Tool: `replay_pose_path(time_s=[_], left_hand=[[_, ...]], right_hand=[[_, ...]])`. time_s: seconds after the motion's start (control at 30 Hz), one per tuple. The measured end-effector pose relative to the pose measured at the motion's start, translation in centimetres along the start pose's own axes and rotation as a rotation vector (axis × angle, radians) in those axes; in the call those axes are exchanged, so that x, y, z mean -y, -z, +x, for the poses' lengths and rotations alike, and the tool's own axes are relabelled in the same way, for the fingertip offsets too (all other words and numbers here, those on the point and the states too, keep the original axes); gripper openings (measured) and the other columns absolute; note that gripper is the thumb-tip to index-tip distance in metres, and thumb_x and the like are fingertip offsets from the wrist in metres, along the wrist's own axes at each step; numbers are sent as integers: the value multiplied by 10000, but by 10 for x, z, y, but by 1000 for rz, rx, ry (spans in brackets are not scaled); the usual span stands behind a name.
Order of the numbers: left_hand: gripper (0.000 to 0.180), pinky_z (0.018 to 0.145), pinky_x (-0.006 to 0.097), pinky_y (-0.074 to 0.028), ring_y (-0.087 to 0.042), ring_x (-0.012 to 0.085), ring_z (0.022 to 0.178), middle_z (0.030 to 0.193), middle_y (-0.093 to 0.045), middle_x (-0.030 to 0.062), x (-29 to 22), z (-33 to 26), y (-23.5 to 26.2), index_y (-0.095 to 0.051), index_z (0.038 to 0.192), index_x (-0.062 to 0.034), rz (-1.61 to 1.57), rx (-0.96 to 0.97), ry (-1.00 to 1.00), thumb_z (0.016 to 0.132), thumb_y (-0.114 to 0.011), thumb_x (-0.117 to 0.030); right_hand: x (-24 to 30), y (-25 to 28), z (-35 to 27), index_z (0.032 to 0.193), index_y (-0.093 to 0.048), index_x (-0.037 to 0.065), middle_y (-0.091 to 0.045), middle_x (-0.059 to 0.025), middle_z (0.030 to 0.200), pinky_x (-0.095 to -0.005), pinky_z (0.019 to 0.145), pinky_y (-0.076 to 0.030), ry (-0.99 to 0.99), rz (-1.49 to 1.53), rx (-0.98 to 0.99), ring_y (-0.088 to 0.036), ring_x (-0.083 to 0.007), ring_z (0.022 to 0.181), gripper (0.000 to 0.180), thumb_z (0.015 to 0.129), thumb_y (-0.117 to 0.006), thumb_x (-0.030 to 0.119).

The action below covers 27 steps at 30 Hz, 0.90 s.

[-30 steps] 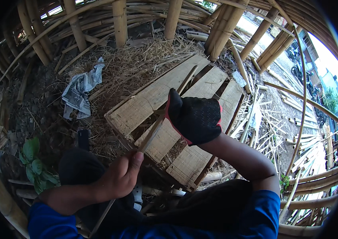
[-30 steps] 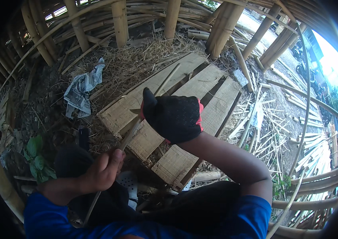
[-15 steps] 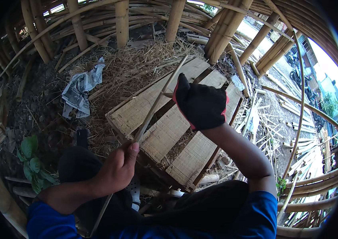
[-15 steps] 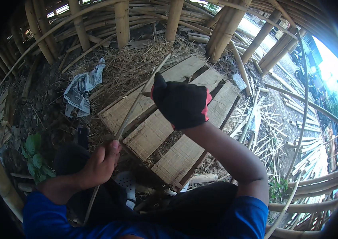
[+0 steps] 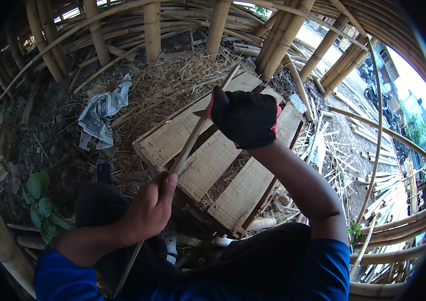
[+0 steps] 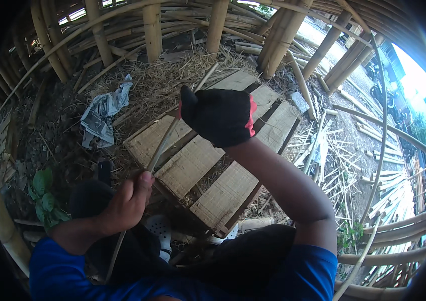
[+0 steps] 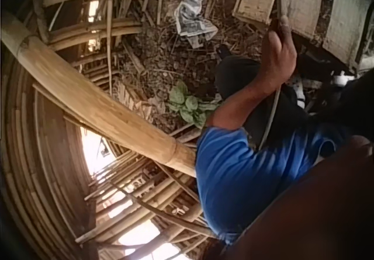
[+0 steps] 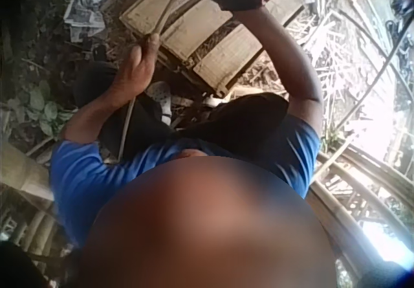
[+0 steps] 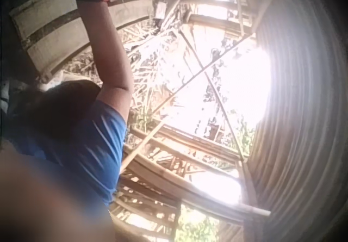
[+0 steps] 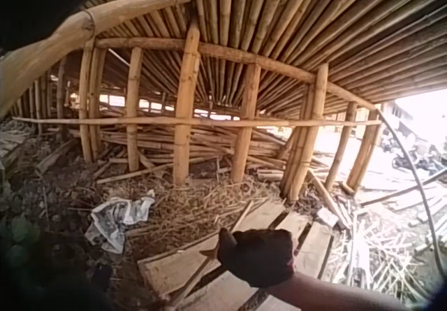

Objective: Scraping the outer layer of a bamboo stick using a knife.

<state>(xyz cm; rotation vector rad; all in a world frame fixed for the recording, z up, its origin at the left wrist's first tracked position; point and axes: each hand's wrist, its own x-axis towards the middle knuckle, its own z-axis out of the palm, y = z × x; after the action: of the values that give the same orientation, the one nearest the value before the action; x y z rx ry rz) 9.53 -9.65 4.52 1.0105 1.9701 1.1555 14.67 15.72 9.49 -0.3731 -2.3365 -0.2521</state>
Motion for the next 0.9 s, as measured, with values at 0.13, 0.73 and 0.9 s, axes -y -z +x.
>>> replay_pose_path(time_s=[0.13, 0.73, 0.9], left_hand=[[474, 646, 440, -430, -558, 324, 643, 686, -539, 158, 7, 5, -1, -562, 1012, 7, -61, -33, 25, 1107, -360, -411], [443, 645, 433, -425, -547, 303, 642, 688, -523, 152, 0, 7, -5, -548, 973, 1, -14, -163, -85, 1110, -367, -379], [449, 528, 271, -380, -410, 64, 558, 635, -418, -25, 12, 12, -4, -543, 956, -46, -154, -104, 10, 1099, -384, -441]], right_hand=[[4, 2, 7, 576, -678, 187, -618, -36, 519, -406, 437, -464, 72, -99, -36, -605, -274, 439, 534, 997, -518, 472], [4, -1, 36, 736, -713, 160, -668, -49, 596, -407, 492, -512, 139, -144, 113, -670, -253, 531, 535, 1044, -396, 461], [19, 11, 24, 1072, -664, 213, -671, -39, 633, -444, 471, -497, -88, 45, 334, -646, -272, 513, 329, 1047, -422, 433]])
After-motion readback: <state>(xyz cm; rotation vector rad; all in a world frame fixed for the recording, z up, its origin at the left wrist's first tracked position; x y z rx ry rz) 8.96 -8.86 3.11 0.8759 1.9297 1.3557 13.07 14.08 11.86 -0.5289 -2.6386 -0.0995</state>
